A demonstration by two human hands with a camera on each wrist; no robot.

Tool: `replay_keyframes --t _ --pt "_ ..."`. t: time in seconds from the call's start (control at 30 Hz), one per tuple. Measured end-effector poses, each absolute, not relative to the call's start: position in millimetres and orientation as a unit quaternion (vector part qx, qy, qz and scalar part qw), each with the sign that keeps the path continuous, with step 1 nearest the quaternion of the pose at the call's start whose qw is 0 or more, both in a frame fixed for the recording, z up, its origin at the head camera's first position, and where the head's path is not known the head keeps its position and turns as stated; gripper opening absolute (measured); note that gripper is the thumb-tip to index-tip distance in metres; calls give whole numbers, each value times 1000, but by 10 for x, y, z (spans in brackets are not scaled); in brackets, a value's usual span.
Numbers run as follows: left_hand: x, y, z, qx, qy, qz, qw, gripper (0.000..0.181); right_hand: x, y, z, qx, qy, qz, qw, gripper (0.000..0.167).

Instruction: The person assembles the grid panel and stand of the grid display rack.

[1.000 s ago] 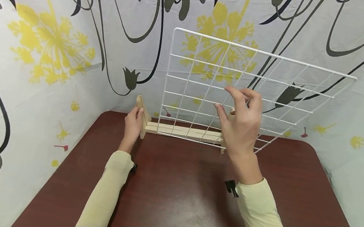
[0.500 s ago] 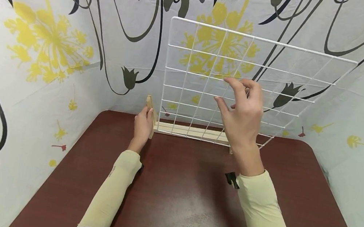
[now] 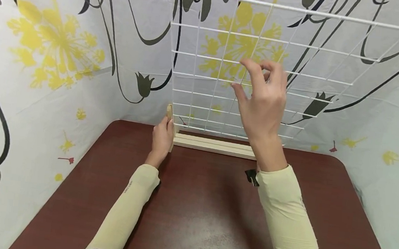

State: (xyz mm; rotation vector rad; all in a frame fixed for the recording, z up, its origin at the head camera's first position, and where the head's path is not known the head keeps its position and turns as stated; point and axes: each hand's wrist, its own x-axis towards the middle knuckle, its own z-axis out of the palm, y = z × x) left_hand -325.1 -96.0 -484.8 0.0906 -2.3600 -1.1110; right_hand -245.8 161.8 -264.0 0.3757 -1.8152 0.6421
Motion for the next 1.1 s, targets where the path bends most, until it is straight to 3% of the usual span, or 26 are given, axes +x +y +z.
replay_keyframes --t 0.63,1.1 --pt "-3279 -980 -4934 19 -885 -387 258 31 -2860 1374 -2302 159 -758 294 560 42" --pt "-3291 -1030 -4912 8 -880 -390 271 30 -3038 1380 -2460 145 -768 297 549 45"
